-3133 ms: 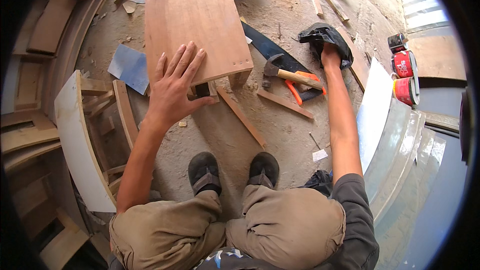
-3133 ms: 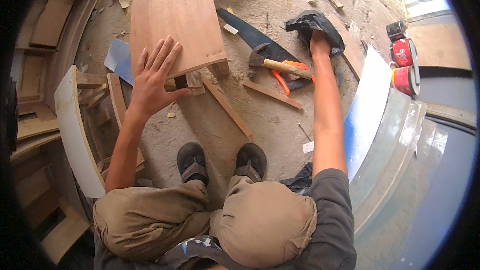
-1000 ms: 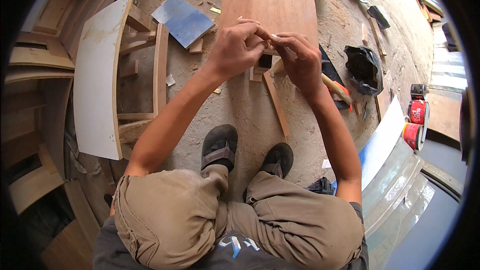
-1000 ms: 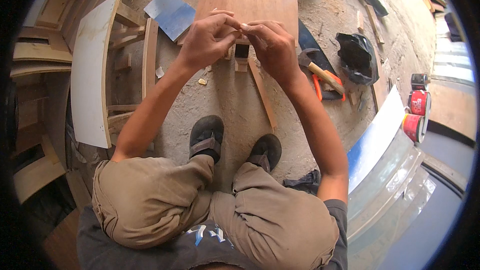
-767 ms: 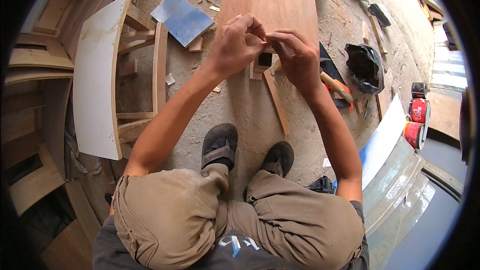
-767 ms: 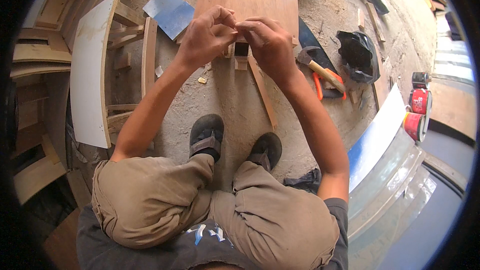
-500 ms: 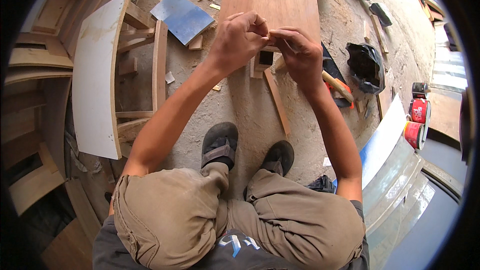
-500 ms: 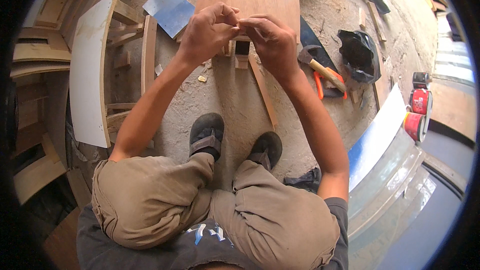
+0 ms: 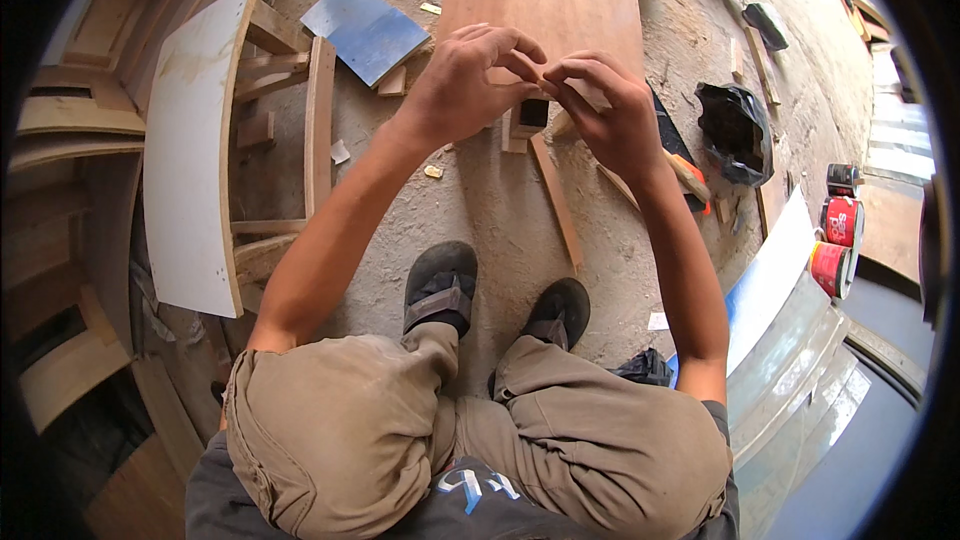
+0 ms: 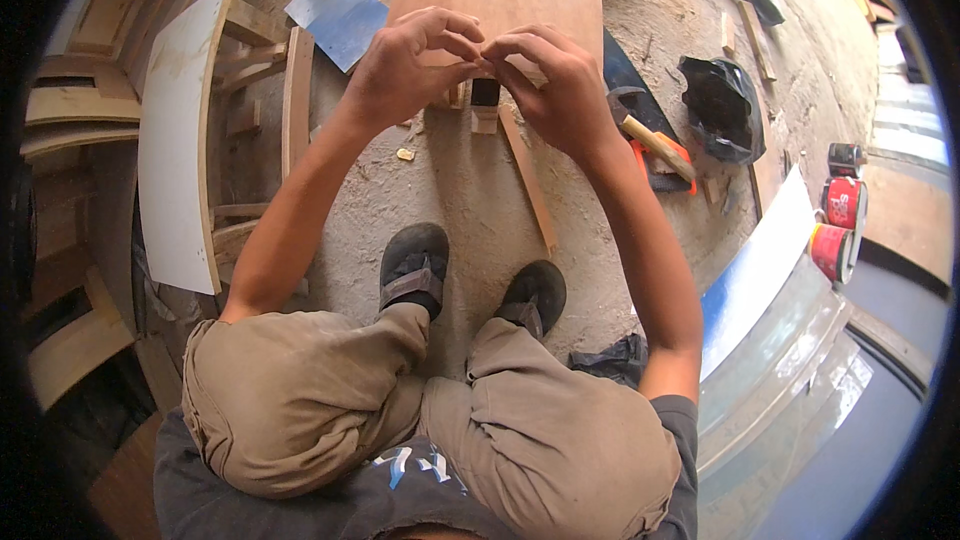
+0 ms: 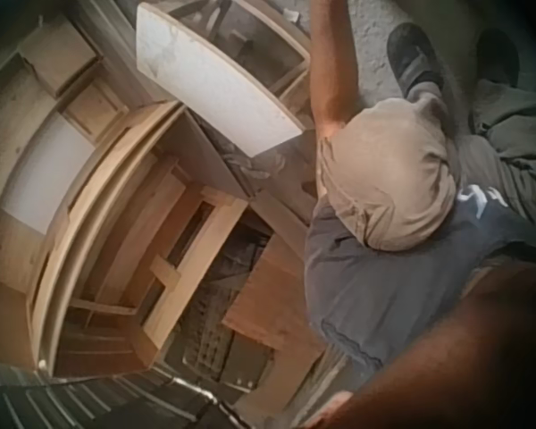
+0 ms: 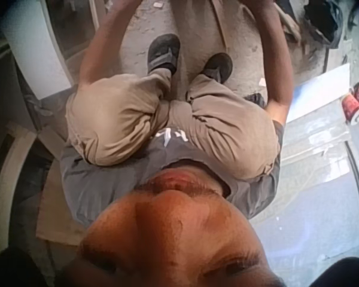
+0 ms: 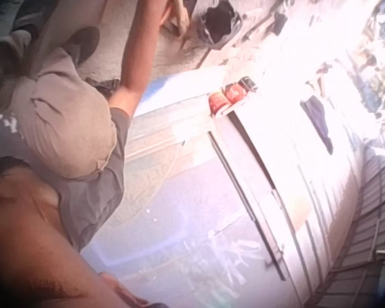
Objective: The person assembles a small wooden stool by hand, using a hammer to drive nails into the joints and a hand saw to trim excess wood. They repeatedly adjust and reposition the stool legs and seat to ensure alignment.
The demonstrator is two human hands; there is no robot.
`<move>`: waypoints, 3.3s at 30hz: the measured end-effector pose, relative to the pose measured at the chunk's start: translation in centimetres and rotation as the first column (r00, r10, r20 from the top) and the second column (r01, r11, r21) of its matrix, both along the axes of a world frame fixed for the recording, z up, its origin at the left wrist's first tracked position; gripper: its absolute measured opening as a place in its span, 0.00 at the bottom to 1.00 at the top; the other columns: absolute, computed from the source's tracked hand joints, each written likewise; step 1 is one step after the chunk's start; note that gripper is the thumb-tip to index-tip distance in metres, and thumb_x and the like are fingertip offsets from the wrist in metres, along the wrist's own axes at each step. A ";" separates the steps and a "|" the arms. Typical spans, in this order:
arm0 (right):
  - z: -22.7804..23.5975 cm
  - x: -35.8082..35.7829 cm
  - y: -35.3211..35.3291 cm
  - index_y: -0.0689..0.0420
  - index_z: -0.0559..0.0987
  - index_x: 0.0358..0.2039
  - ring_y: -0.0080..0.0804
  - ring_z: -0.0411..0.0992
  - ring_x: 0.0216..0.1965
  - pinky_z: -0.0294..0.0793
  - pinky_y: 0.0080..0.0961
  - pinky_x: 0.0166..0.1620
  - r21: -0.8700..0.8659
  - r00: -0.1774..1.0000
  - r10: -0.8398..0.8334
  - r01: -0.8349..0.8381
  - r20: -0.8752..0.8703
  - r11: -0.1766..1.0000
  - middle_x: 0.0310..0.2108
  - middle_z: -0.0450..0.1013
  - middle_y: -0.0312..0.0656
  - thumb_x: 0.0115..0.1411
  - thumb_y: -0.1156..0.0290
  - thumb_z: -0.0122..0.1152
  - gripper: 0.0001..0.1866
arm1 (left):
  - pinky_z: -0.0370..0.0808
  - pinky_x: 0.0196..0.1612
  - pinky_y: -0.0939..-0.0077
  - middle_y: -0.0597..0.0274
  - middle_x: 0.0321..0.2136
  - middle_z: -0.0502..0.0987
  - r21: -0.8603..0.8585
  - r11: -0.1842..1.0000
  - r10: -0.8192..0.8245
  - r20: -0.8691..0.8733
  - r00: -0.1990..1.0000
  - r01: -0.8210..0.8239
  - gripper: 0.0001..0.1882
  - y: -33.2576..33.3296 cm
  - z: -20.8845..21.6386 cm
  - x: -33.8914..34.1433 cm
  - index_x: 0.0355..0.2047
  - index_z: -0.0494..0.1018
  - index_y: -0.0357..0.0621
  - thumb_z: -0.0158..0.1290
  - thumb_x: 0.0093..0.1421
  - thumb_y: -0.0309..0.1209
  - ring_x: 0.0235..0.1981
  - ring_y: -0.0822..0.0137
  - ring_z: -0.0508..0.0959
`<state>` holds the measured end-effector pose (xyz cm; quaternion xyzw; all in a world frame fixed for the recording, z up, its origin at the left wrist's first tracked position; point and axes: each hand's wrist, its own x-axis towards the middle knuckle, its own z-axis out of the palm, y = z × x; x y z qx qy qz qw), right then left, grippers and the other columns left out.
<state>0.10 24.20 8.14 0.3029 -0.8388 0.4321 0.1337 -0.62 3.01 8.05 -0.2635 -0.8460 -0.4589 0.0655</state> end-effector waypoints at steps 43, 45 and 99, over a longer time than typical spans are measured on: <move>-1.0 0.1 -0.5 0.59 0.85 0.37 0.36 0.82 0.33 0.78 0.28 0.38 -0.160 0.979 -0.177 0.192 0.103 0.968 0.33 0.82 0.46 0.57 0.74 0.69 0.08 | 0.73 0.52 0.63 0.62 0.42 0.81 -0.185 0.982 -0.014 -0.299 0.954 -0.043 0.08 -0.6 -1.5 -0.9 0.38 0.82 0.46 0.62 0.61 0.35 0.46 0.60 0.79; -1.3 0.0 -0.4 0.59 0.85 0.37 0.37 0.82 0.33 0.78 0.28 0.38 -0.163 0.981 -0.173 0.186 0.091 0.969 0.32 0.82 0.46 0.57 0.74 0.69 0.07 | 0.72 0.53 0.63 0.63 0.42 0.81 -0.198 0.979 -0.020 -0.300 0.954 -0.042 0.08 -0.6 -1.4 -0.8 0.37 0.82 0.46 0.62 0.61 0.35 0.47 0.60 0.79; -13.8 10.8 6.0 0.63 0.79 0.42 0.42 0.75 0.43 0.73 0.33 0.47 -0.050 0.733 -0.639 0.665 0.232 0.745 0.42 0.75 0.50 0.60 0.71 0.65 0.12 | 0.77 0.41 0.71 0.64 0.28 0.84 0.022 0.978 0.209 -0.199 0.957 -0.209 0.06 1.8 -1.9 0.6 0.33 0.84 0.42 0.66 0.54 0.27 0.36 0.68 0.79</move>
